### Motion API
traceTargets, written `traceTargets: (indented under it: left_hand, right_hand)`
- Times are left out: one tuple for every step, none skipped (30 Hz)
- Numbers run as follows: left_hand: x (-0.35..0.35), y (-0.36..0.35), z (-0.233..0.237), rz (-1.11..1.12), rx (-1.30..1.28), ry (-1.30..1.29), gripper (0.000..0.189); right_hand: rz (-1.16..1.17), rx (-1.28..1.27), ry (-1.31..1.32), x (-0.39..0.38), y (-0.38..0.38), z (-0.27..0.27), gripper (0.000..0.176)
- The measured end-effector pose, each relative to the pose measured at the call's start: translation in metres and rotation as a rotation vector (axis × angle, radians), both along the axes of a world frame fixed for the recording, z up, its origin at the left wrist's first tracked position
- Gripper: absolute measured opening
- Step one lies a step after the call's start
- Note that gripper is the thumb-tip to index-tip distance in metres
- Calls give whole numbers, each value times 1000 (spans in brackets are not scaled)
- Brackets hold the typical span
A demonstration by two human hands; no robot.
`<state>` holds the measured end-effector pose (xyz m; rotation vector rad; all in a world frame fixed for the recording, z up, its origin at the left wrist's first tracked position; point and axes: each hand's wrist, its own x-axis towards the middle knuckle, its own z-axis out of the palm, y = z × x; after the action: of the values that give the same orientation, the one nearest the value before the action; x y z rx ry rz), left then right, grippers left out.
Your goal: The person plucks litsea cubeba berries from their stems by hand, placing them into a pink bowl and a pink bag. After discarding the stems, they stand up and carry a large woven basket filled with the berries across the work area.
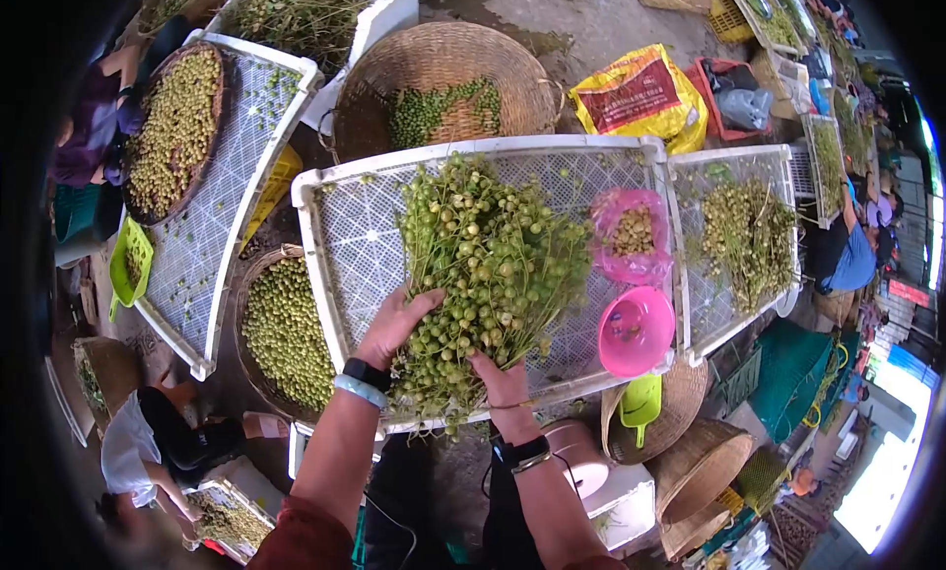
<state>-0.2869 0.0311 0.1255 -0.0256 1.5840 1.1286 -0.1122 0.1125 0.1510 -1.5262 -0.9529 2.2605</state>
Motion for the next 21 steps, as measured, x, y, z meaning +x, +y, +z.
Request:
traceTargets:
  left_hand:
    - [-3, 13, 1, 12, 37, -70, 92]
    - [-10, 25, -2, -71, 61, -57, 82]
    - [-15, 36, -8, -127, 49, -38, 81]
    - [-16, 45, -17, -184, 35, -8, 80]
    - [-24, 52, -24, -251, 86, -24, 84]
    - [-25, 57, -51, -289, -27, 84, 84]
    - [-34, 68, -46, -361, -49, 131, 84]
    - [-44, 76, -41, -432, -74, 175, 84]
    - [-55, 81, -48, -491, -51, 167, 82]
    - [-67, 84, -55, -550, -24, 161, 79]
    - [-77, 87, -52, -568, -23, 184, 75]
    - [-88, 85, -63, -573, 26, 234, 71]
    - [-97, 88, -59, -628, -66, 325, 70]
    - [-105, 91, -54, -683, -159, 414, 70]
    - [-111, 84, -67, -648, -163, 501, 69]
    - [-117, 78, -78, -611, -164, 590, 69]
    - [-126, 71, -86, -665, -173, 707, 71]
    - [-131, 69, -82, -657, -223, 676, 71]
    - [-136, 67, -76, -648, -272, 647, 72]
    - [-139, 65, -69, -640, -320, 617, 72]
    - [-138, 57, -72, -565, -269, 681, 71]
  right_hand:
    - [29, 8, -84, 7, 5, -7, 41]
    - [-39, 3, -31, 10, 6, -18, 42]
    - [-104, -2, 24, 9, 3, -33, 42]
    - [-171, -7, 89, 10, 2, -46, 43]
    - [-184, -37, 120, 9, 0, -52, 45]
    - [-197, -31, 145, 3, -2, -54, 44]
    - [-208, -26, 171, -4, -3, -58, 43]
    - [-217, -24, 193, -11, -6, -62, 42]
    - [-183, -111, 148, -13, -10, -68, 41]
    - [-131, -155, 111, -17, -15, -74, 39]
    - [-134, -167, 105, -25, -20, -75, 38]
    - [-134, -178, 101, -34, -25, -75, 37]
    - [-70, -203, 118, -39, -29, -84, 42]
    - [-7, -228, 134, -43, -32, -93, 47]
    - [55, -254, 148, -45, -35, -100, 52]
    - [66, -248, 151, -52, -35, -94, 61]
    - [80, -240, 156, -59, -34, -86, 69]
    - [95, -231, 162, -63, -33, -82, 78]
    - [277, -255, 126, -58, -32, -89, 101]
    - [320, -254, 130, -56, -30, -89, 101]
    - [364, -253, 134, -53, -30, -88, 101]
